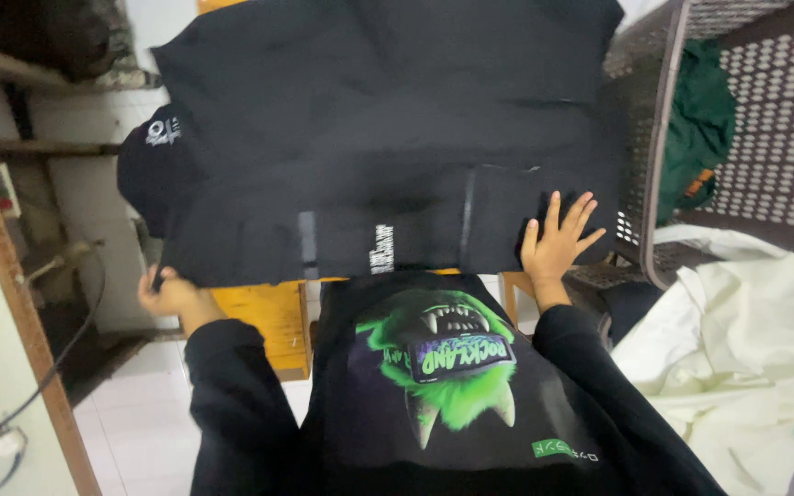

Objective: Folding a black t-shirt on a wooden table in a sewing factory environment.

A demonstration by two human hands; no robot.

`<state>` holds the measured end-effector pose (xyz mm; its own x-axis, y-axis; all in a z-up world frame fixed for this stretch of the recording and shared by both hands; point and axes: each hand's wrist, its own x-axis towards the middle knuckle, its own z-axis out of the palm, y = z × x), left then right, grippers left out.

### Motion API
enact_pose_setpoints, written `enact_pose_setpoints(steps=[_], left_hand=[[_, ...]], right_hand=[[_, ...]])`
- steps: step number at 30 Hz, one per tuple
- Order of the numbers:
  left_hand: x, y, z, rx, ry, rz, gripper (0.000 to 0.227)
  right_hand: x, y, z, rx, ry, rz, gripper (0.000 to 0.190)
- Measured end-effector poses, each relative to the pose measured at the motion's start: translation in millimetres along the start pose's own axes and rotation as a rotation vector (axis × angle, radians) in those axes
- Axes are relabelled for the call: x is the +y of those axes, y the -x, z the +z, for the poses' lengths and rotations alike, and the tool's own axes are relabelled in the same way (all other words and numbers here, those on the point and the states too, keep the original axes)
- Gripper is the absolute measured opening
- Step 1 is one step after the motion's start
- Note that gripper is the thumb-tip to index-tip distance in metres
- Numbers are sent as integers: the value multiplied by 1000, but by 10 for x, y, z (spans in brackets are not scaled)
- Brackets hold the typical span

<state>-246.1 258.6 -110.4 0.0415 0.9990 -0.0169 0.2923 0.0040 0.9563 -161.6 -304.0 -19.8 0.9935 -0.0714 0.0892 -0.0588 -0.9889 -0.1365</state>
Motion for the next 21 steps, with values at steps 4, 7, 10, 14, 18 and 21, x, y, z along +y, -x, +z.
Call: enact_pose_setpoints(steps=[4, 7, 10, 14, 18, 21], left_hand=[[-14, -146, 78, 136, 80, -407, 42], [-298, -262, 190, 287, -330, -70, 49], [376, 323, 554, 177, -807, 492, 45], [1674, 1531, 1050, -568, -516, 1054, 27], [1518, 2008, 1614, -921, -360, 1243, 26], [1475, 2278, 1829, -1185, -461, 1352, 40]], right_hand=[[96, -14, 60, -108, 14, 172, 50], [99, -89, -33, -215, -44, 201, 50], [178, -244, -92, -194, -97, 238, 50], [605, -468, 206, 110, -143, 289, 44], [1072, -840, 455, 80, -321, 414, 36], [1135, -1064, 364, -270, -817, 796, 67]])
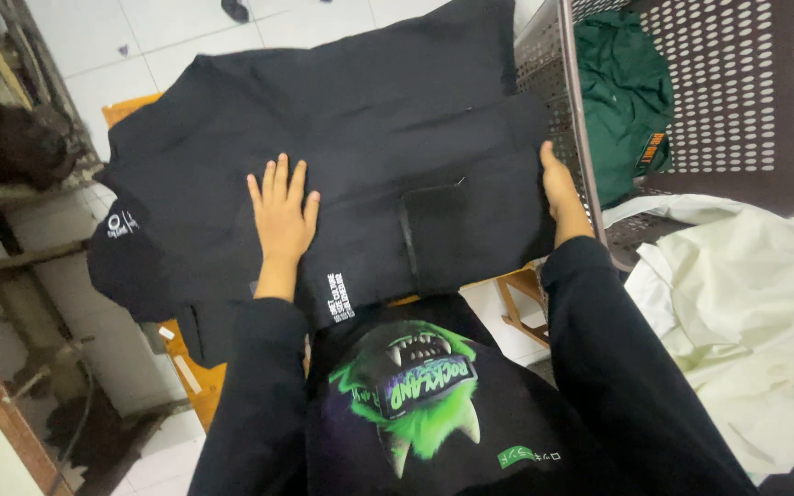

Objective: Folding a black t-shirt on a wooden table in a sewing factory environment.

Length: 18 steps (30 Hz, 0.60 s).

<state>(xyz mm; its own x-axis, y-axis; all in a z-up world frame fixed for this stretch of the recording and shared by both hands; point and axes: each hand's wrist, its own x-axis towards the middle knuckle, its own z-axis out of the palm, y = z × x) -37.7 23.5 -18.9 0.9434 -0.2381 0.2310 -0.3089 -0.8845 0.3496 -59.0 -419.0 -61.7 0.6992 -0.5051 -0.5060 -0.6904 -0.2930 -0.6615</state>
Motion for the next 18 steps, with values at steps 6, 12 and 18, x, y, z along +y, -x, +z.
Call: enact_pose_setpoints(steps=[6, 12, 18], left_hand=[[-108, 132, 42, -237, -103, -90, 48], [-227, 296, 46, -196, -155, -83, 46], [-221, 290, 77, -175, -179, -96, 47]], right_hand=[[-175, 149, 28, -200, -494, 85, 27], [263, -74, 255, -8, -268, -60, 17], [-156, 204, 159, -238, -225, 233, 63]])
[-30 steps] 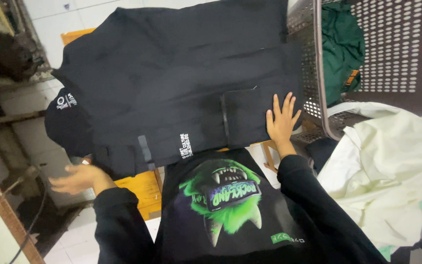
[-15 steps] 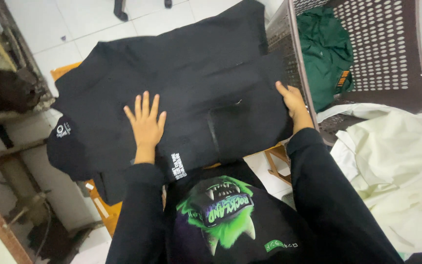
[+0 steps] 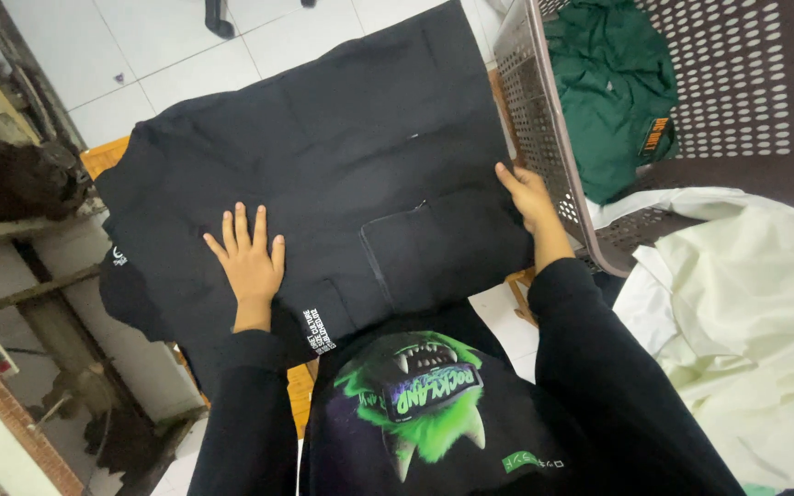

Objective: Folding a black t-shirt on a wooden table in a sewing factory environment.

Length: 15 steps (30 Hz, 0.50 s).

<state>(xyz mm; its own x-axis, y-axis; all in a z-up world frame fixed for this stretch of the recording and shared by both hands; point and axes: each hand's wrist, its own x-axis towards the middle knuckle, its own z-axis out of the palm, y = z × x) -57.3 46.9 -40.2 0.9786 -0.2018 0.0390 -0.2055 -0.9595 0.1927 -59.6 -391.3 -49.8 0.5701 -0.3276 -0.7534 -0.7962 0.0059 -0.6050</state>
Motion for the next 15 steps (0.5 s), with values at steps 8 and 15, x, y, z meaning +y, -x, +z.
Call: enact_pose_setpoints(steps=[8, 15], left_hand=[[10, -14, -1, -27, -8, -33, 47], [-2, -22, -1, -33, -28, -29, 47]], right_hand=[[88, -216, -163, 240, 322, -570, 10], [-136, 38, -14, -4, -164, -278, 18]])
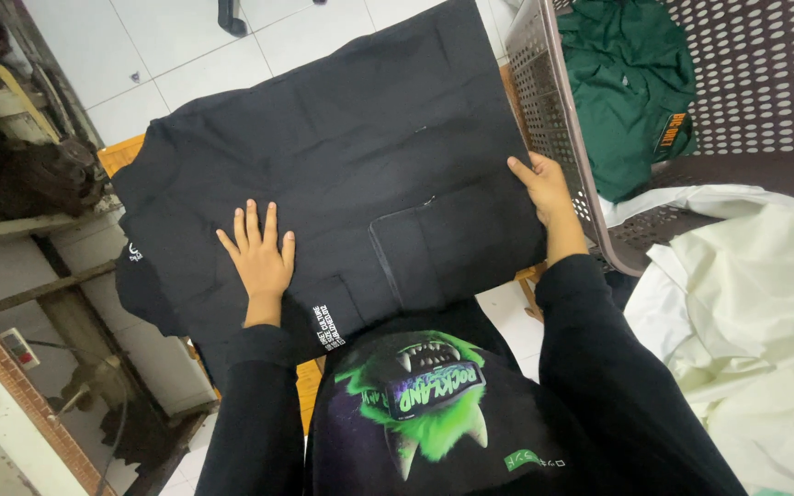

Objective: Folding a black t-shirt on a wooden table in a sewing factory environment.

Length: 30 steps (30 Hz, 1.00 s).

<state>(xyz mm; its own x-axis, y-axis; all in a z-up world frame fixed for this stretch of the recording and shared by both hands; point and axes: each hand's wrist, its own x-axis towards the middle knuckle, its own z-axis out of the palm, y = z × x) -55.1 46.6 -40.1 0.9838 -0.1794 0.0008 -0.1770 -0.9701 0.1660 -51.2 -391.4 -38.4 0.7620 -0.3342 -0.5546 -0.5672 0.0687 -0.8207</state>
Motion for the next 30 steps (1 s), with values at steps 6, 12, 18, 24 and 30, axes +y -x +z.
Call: enact_pose_setpoints(steps=[6, 12, 18, 24, 30], left_hand=[[-10, 20, 24, -20, 19, -29, 47], [6, 15, 20, -7, 23, -20, 47], [-2, -6, 6, -19, 9, -21, 48], [-16, -25, -26, -19, -7, -28, 48], [-54, -158, -387, 102, 12, 11, 51]], right_hand=[[-561, 247, 54, -104, -57, -15, 11], [-60, -116, -137, -56, 735, -314, 24], [21, 43, 126, 303, 879, -339, 32], [-77, 42, 211, 605, 1287, -651, 28], [-757, 63, 605, 78, 1264, -1146, 35]])
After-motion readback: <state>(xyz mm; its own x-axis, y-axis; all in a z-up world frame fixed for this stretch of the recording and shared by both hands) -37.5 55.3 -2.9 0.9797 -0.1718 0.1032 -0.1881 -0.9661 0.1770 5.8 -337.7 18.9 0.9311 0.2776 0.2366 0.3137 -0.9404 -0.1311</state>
